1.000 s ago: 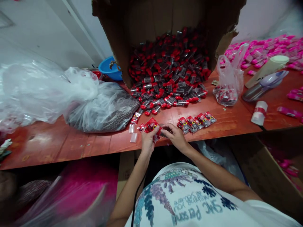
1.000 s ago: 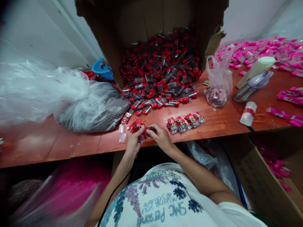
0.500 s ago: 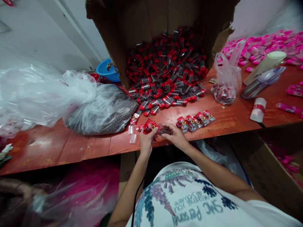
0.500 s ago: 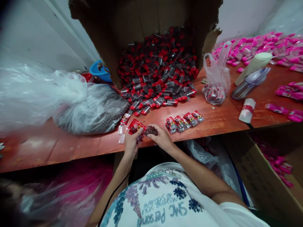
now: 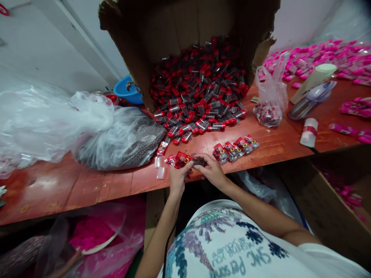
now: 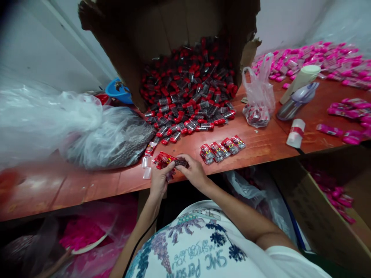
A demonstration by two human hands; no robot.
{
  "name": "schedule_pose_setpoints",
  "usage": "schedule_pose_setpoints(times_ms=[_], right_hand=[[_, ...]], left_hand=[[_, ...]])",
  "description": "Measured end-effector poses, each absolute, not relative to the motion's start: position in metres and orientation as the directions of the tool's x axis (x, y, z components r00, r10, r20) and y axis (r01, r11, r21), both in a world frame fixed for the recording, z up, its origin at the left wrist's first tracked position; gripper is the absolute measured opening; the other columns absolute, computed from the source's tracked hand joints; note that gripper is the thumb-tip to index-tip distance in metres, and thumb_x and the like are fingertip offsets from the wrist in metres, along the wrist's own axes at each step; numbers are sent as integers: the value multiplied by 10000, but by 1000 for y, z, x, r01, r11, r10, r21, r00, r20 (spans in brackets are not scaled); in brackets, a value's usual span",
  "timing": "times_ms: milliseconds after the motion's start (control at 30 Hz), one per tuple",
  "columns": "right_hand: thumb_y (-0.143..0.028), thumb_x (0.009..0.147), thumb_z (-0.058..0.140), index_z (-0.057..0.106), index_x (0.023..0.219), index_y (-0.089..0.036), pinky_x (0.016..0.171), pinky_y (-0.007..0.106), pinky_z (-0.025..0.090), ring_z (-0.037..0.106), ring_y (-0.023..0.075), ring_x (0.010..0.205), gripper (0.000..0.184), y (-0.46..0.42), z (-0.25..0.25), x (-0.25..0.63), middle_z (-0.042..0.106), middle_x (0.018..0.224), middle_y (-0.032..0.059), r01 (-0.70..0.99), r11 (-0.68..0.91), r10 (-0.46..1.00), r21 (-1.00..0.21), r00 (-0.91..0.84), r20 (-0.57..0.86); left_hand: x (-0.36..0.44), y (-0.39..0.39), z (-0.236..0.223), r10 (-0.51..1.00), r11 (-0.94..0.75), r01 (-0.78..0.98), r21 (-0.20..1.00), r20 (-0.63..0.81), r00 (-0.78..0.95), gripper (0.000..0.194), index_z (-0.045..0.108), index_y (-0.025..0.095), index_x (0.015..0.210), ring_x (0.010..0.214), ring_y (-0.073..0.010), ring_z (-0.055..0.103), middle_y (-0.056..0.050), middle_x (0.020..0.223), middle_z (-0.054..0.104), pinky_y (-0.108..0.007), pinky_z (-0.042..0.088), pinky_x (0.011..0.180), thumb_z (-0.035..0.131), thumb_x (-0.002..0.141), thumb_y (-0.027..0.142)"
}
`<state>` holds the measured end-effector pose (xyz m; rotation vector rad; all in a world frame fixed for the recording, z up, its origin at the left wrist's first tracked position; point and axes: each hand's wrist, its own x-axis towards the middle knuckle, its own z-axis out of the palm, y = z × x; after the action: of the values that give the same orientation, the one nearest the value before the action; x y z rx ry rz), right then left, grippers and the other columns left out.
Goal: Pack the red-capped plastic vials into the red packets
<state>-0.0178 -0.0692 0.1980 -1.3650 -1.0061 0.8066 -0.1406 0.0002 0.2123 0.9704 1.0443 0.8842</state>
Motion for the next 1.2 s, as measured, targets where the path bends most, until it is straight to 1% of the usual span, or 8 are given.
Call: schedule_pose_setpoints(times_ms=[100, 200, 300, 533, 767, 933, 1067, 1200], right_hand=[[-272, 742, 675, 615, 1110, -237, 845, 328, 502, 627, 181, 952, 374, -68, 196, -14, 661, 1075, 35, 50, 32, 948, -998, 316, 46], [-286, 745, 662, 643, 1040, -217, 801, 330, 527, 641, 174, 875, 303, -67, 194, -11, 682, 951, 31, -152, 1, 958, -988, 283, -43], [-305, 707, 695, 637, 1067, -213, 733, 313, 550, 648, 166, 802, 377, -66, 193, -9, 683, 868, 18, -294, -9, 952, -956, 291, -99], [-311, 705, 700, 667, 1051, -224, 766, 316, 538, 650, 167, 846, 358, -69, 189, -3, 702, 965, 16, -274, -35, 967, -961, 235, -102], [-307, 706, 700, 697, 908, -212, 694, 263, 519, 624, 143, 758, 224, -73, 183, 7, 672, 878, 7, -45, -33, 934, -998, 355, -47], [-372, 736, 658, 670, 1005, -194, 588, 268, 498, 590, 141, 617, 323, -92, 178, 59, 663, 770, 4, -40, -94, 828, -995, 552, -100], [-413, 750, 637, 666, 1051, -174, 741, 367, 499, 612, 205, 770, 386, -119, 171, 115, 671, 898, 62, 161, -201, 648, -966, 762, -8], [-404, 783, 616, 663, 1084, -206, 845, 408, 456, 578, 232, 899, 363, -123, 175, 115, 576, 1087, 104, 470, -323, 597, -821, 774, 209]], left_hand=[[-142, 2, 214, 923, 338, -193, 921, -286, 256, 309, 651, 138, 790, 530, -107, 601, -2, 693, 671, -206, 495, 508, 824, 546, 217], [-141, -1, 213, 893, 400, -192, 896, -334, 302, 346, 654, 132, 811, 544, -124, 616, -19, 710, 682, -215, 501, 499, 834, 528, 219], [-138, -5, 213, 855, 466, -202, 861, -379, 354, 397, 659, 129, 850, 580, -144, 640, -40, 757, 699, -233, 520, 522, 844, 512, 224], [-139, -2, 216, 878, 452, -238, 859, -383, 287, 378, 676, 124, 837, 545, -133, 629, -35, 747, 705, -220, 515, 479, 845, 514, 223], [-127, -7, 209, 837, 506, -223, 833, -412, 359, 344, 684, 125, 864, 566, -144, 647, -46, 733, 716, -217, 529, 516, 823, 552, 167], [-124, -4, 206, 719, 676, -266, 687, -536, 443, 372, 652, 153, 1003, 763, -183, 696, -88, 916, 730, -264, 571, 648, 741, 645, 104], [-125, -2, 205, 721, 679, -311, 665, -526, 450, 388, 637, 148, 1011, 856, -221, 692, -117, 989, 717, -329, 578, 726, 699, 645, 36], [-121, -4, 203, 722, 681, -315, 661, -535, 439, 398, 638, 157, 1027, 768, -204, 696, -97, 956, 720, -332, 585, 683, 719, 648, 68]])
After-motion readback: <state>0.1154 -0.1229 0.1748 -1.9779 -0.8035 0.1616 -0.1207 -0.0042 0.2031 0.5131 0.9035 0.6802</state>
